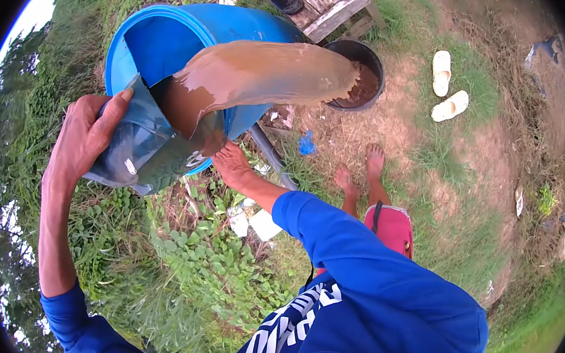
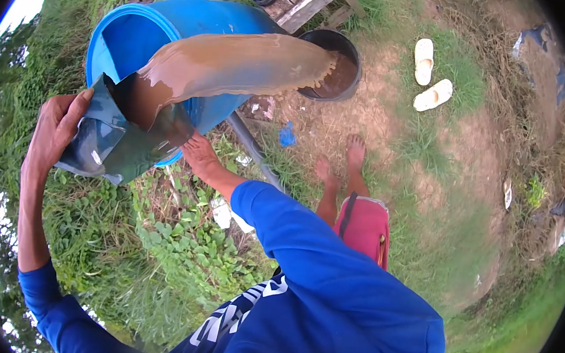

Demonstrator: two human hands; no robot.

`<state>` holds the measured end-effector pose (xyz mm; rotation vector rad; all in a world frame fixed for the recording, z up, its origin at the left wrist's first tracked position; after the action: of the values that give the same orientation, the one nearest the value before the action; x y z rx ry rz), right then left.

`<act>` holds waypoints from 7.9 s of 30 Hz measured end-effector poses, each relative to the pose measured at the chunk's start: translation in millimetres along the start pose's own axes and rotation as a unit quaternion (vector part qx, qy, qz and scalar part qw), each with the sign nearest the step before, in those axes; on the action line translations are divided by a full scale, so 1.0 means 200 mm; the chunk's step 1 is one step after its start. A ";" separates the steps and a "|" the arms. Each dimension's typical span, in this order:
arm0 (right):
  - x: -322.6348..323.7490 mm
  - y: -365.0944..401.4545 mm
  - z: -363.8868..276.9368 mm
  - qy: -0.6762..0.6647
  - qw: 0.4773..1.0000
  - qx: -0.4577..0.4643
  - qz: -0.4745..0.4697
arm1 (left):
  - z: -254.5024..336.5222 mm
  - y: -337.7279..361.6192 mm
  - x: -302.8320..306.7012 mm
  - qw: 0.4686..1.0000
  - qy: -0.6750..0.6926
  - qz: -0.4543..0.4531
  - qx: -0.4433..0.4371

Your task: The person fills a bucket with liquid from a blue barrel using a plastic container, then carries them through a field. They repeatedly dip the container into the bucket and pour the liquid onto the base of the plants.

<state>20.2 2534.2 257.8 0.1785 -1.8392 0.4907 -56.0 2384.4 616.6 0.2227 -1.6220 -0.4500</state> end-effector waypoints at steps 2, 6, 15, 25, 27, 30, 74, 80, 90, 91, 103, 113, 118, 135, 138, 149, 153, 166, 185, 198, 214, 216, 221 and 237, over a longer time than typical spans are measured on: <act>-0.07 0.01 -0.05 0.182 0.981 -0.006 0.063 | 0.04 -0.03 0.00 1.000 -0.016 -0.004 -0.005; -0.02 0.03 -0.01 0.107 0.994 0.024 0.027 | 0.07 -0.08 -0.02 1.000 -0.021 -0.016 0.016; 0.09 -0.02 0.05 -0.091 0.994 -0.003 -0.056 | 0.23 -0.18 -0.01 0.995 -0.070 -0.049 0.042; 0.19 -0.06 0.10 0.064 0.990 0.068 -0.109 | 0.27 -0.25 0.01 0.988 -0.136 -0.065 0.043; 0.03 -0.07 0.00 0.051 0.992 0.067 -0.090 | 0.25 -0.27 0.03 0.981 -0.158 -0.091 0.060; 0.18 -0.09 0.08 -0.047 0.993 0.054 -0.096 | 0.18 -0.25 0.05 0.972 -0.188 -0.121 0.076; 0.19 0.08 0.15 -0.061 0.992 0.061 -0.088 | 0.55 -0.42 -0.11 0.911 -0.338 -0.235 -0.031; 0.24 0.07 0.17 -0.049 0.991 0.079 -0.099 | 0.51 -0.40 -0.08 0.930 -0.328 -0.150 -0.070; 0.21 0.08 0.16 -0.121 0.983 0.084 -0.106 | 0.20 -0.32 -0.04 0.967 -0.247 -0.024 0.048; 0.19 0.08 0.15 -0.152 0.980 0.081 -0.102 | 0.12 -0.30 -0.02 0.972 -0.229 0.025 0.047; 0.19 0.12 0.21 -0.245 0.959 0.084 -0.114 | -0.60 -0.44 -0.71 0.978 -0.029 0.175 0.113; 0.19 0.14 0.16 -0.205 0.969 0.044 -0.127 | -1.01 -0.81 -1.78 0.965 0.246 -0.001 0.086; 0.15 0.23 0.11 -0.143 0.980 -0.005 -0.138 | -1.06 -0.87 -2.42 0.983 0.183 -0.005 0.007; -0.03 0.49 0.12 -0.027 0.983 0.029 -0.181 | -1.09 -1.43 -3.58 0.991 0.050 -0.124 -0.031; -0.03 0.50 0.12 0.002 0.983 0.066 -0.173 | -1.09 -1.51 -3.73 0.988 0.084 -0.125 -0.035; -0.01 0.68 0.15 0.095 0.925 0.054 -0.364 | -1.10 -1.76 -3.98 0.987 -0.016 -0.108 -0.122; -0.01 0.67 0.13 0.109 0.933 0.045 -0.340 | -1.11 -1.79 -4.02 0.981 -0.015 -0.151 -0.117; 0.00 0.64 0.04 0.124 0.908 0.016 -0.400 | -1.11 -1.86 -3.99 0.979 -0.015 -0.178 -0.103; -0.02 0.64 0.02 0.118 0.890 0.007 -0.441 | -1.20 -1.92 -4.02 0.981 0.068 -0.148 -0.106; -0.06 0.67 0.06 0.097 0.893 0.000 -0.439 | -1.20 -2.00 -3.80 0.958 0.255 -0.110 -0.070; -0.20 0.72 0.12 -0.041 0.989 0.023 -0.137 | -1.30 -1.77 -3.47 0.846 0.533 -0.020 0.010; -0.14 0.56 0.09 -0.063 0.997 -0.032 -0.026 | -1.27 -1.66 -3.35 0.803 0.594 0.022 0.034; 0.06 0.27 0.06 -0.083 0.996 -0.031 -0.015 | -1.18 -1.45 -2.86 0.821 0.563 0.096 -0.021; 0.29 -0.64 0.00 -0.217 0.974 0.038 0.052 | -1.45 -0.52 -1.00 0.675 0.702 0.227 0.019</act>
<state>48.1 2425.4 344.2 0.2572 -2.2674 0.6323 239.1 2326.8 406.7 0.1116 -0.0920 0.1977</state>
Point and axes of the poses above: each hand's wrist, its own y-axis away from the middle knuckle, its own x-axis out of the back of the hand, z = x × y, the point moved 4 cm from there along -y, towards the middle knuckle, and after that the axes turned 13 degrees about -x, right-handed, at the moved point
